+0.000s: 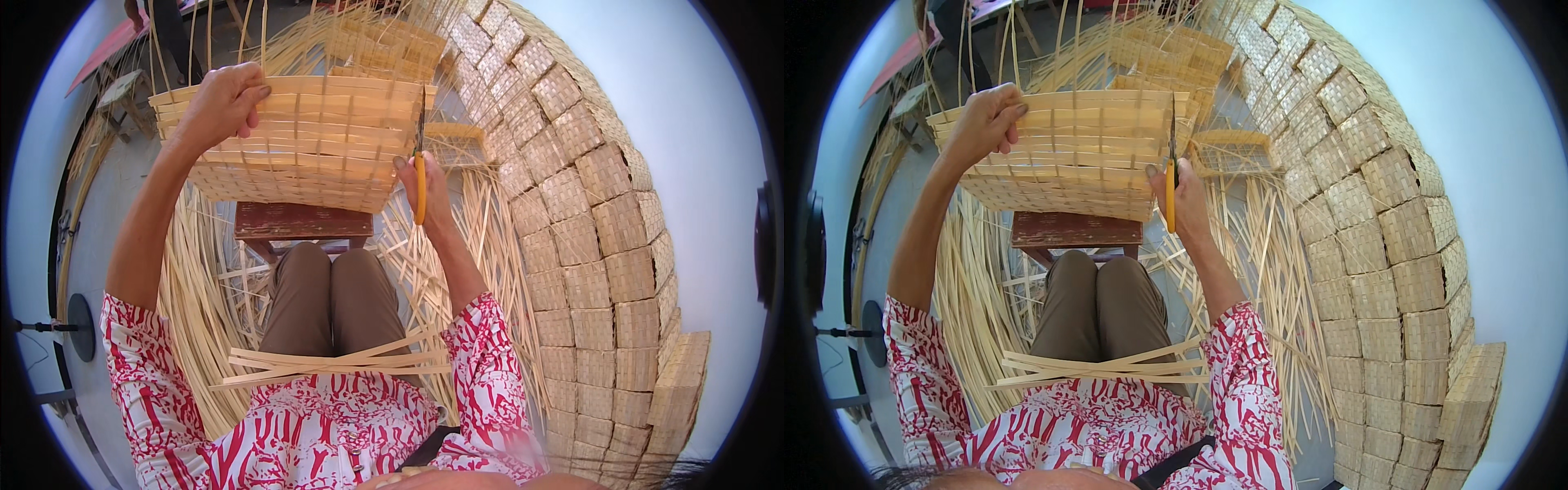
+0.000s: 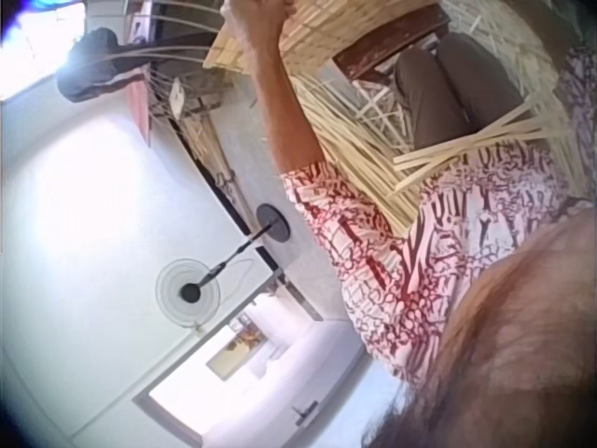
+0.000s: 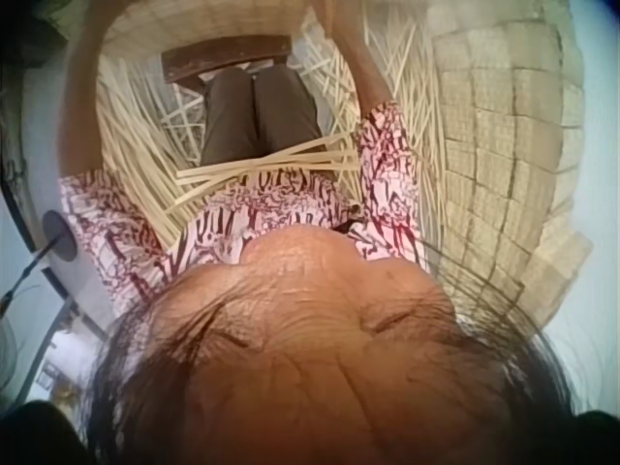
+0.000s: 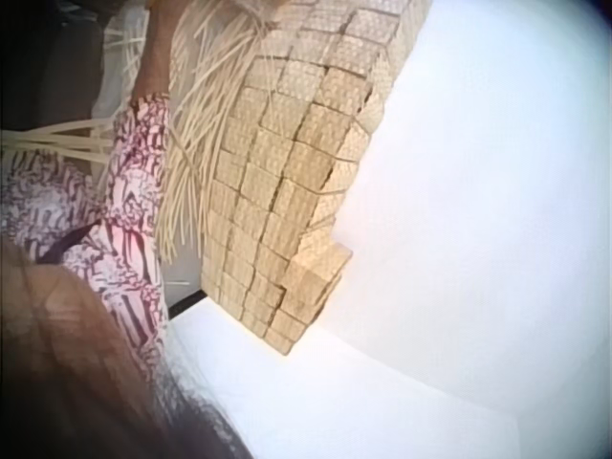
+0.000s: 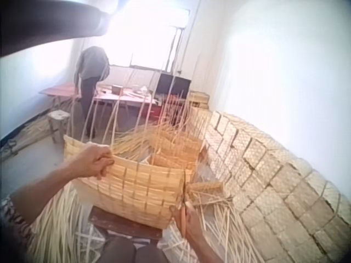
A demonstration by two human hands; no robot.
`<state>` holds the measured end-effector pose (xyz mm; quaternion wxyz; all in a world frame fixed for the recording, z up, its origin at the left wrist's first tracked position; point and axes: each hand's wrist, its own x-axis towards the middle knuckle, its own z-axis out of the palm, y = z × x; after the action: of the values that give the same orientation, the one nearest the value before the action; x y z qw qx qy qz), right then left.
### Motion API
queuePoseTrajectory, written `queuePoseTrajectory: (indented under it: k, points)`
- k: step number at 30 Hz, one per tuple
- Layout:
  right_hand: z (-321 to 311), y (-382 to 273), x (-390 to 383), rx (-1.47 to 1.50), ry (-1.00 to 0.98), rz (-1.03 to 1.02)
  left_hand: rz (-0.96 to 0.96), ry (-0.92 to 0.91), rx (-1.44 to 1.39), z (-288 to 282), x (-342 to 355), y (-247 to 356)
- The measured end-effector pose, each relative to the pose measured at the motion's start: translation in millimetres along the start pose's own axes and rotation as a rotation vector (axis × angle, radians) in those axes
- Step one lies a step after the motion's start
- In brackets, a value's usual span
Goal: The person weaves a rectangular basket using thin bamboo strips, interlacing them through a pre-formed frame. They use shears to trim excess strip ends and continue adding new strips to build up the basket walls.
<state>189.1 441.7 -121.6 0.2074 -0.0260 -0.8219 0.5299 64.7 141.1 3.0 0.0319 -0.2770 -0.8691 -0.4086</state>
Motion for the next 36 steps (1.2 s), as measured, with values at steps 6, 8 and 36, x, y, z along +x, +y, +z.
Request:
queuePoseTrajectory:
  k: [6, 8, 36]
  points:
    - [8.8, 13.1, -7.2, 0.213, 0.041, -0.069, -0.029, 0.009, 0.027, -0.2, 1.0, -3.4]
    - [11.6, 14.9, -7.0, 0.241, 0.046, -0.079, 0.006, 0.006, 0.013, 0.1, 2.6, -6.8]
    - [-184.7, 257.9, -268.1, -0.768, -0.328, 0.975, 0.040, -0.018, 0.048, -8.8, -5.8, -2.3]
